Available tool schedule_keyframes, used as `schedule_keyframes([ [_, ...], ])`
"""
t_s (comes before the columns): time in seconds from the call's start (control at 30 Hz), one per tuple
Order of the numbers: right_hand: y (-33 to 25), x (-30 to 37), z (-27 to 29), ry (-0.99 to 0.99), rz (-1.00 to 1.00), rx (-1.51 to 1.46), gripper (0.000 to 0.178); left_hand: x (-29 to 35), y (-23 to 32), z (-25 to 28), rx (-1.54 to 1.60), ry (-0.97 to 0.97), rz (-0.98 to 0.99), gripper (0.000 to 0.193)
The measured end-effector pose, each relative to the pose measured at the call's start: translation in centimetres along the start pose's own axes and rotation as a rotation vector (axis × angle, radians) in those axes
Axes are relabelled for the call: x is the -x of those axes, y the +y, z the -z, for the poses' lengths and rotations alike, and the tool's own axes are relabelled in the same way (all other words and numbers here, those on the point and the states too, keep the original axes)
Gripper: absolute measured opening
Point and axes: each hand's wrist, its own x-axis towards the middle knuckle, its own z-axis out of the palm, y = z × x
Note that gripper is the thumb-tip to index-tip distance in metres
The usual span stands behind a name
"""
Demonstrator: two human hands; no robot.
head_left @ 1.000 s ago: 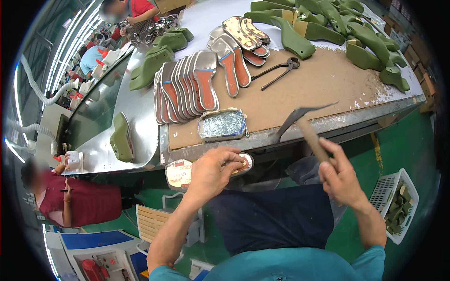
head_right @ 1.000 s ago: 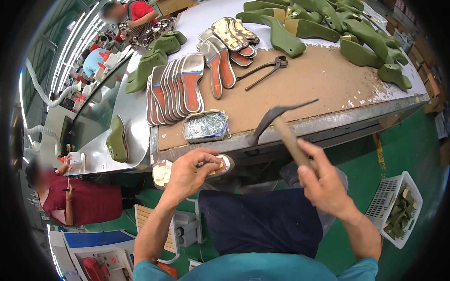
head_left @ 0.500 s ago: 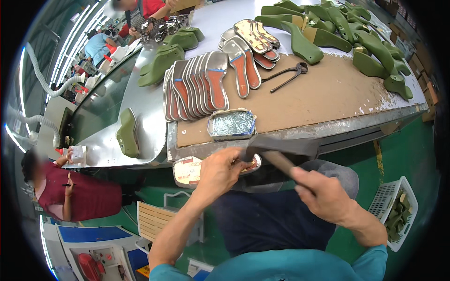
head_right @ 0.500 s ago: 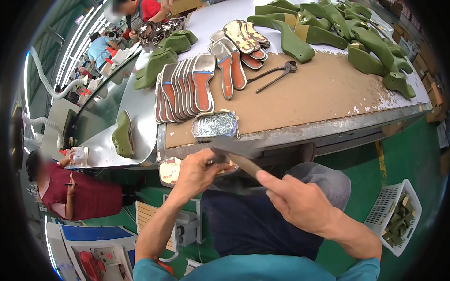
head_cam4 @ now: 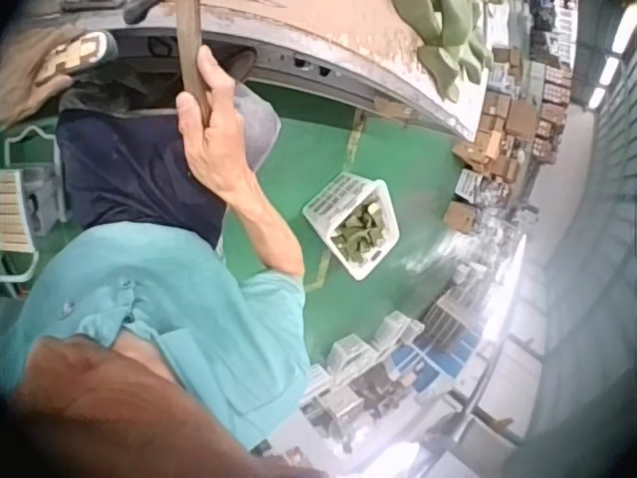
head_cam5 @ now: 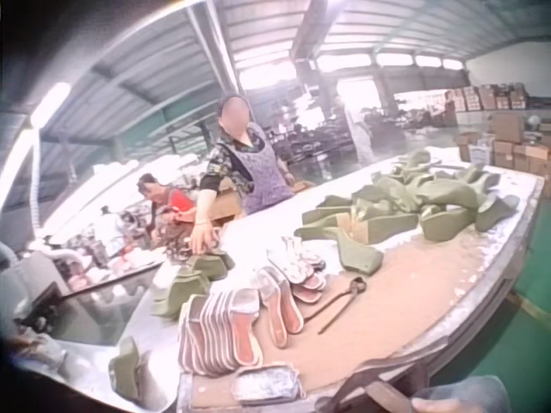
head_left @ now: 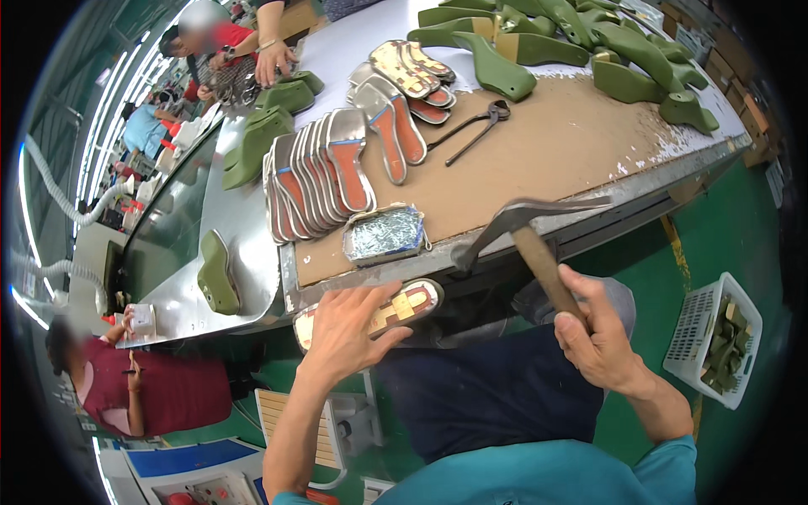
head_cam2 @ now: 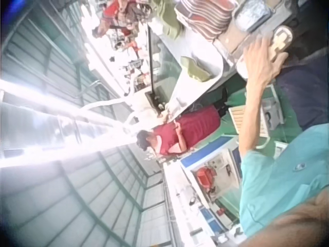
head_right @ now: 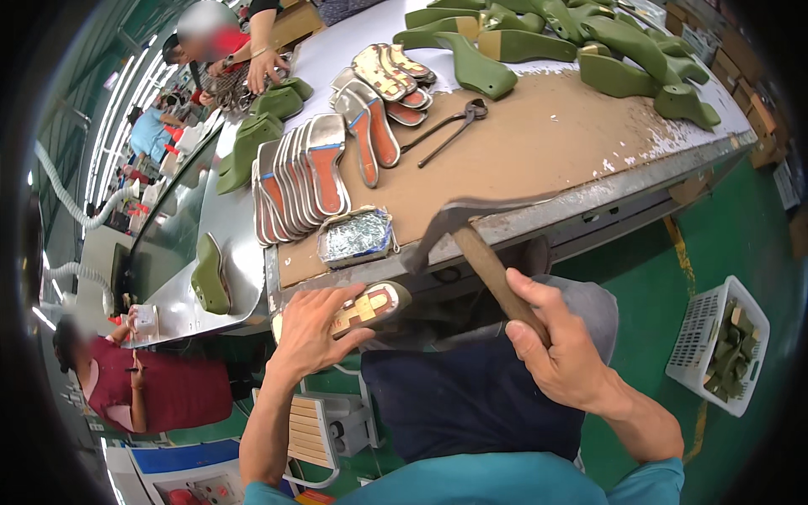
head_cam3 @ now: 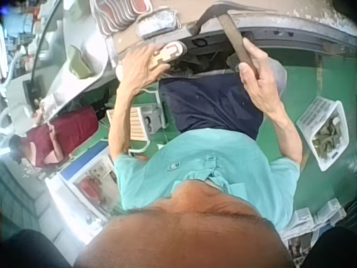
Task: Assemble shoe components by placing insoles on lasts and hammering them to secure.
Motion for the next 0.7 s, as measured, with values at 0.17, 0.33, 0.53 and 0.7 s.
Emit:
schedule_keyframes([
  [0.17, 0.0, 0.5, 0.5, 0.125, 0.218, 0.116, 0.047, -0.1, 0.3, -0.5, -0.021, 0.069, -0.031, 0.053],
  [0.33, -1.3, -0.9, 0.0, -0.042, 0.225, 0.224, 0.045, 0.1, 0.3, -0.3, -0.033, 0.046, 0.015, 0.051],
  [0.53, -3.4, -1.7, -0.7, 0.141, 0.592, -0.109, 0.046, 0.2, -0.1, -0.8, -0.032, 0.082, -0.010, 0.051],
  [0.7, -2.4, -2.6, -2.0, -0.217, 0.323, 0.659, 0.055, 0.4, -0.3, -1.3, -0.035, 0.116, -0.068, 0.050],
])
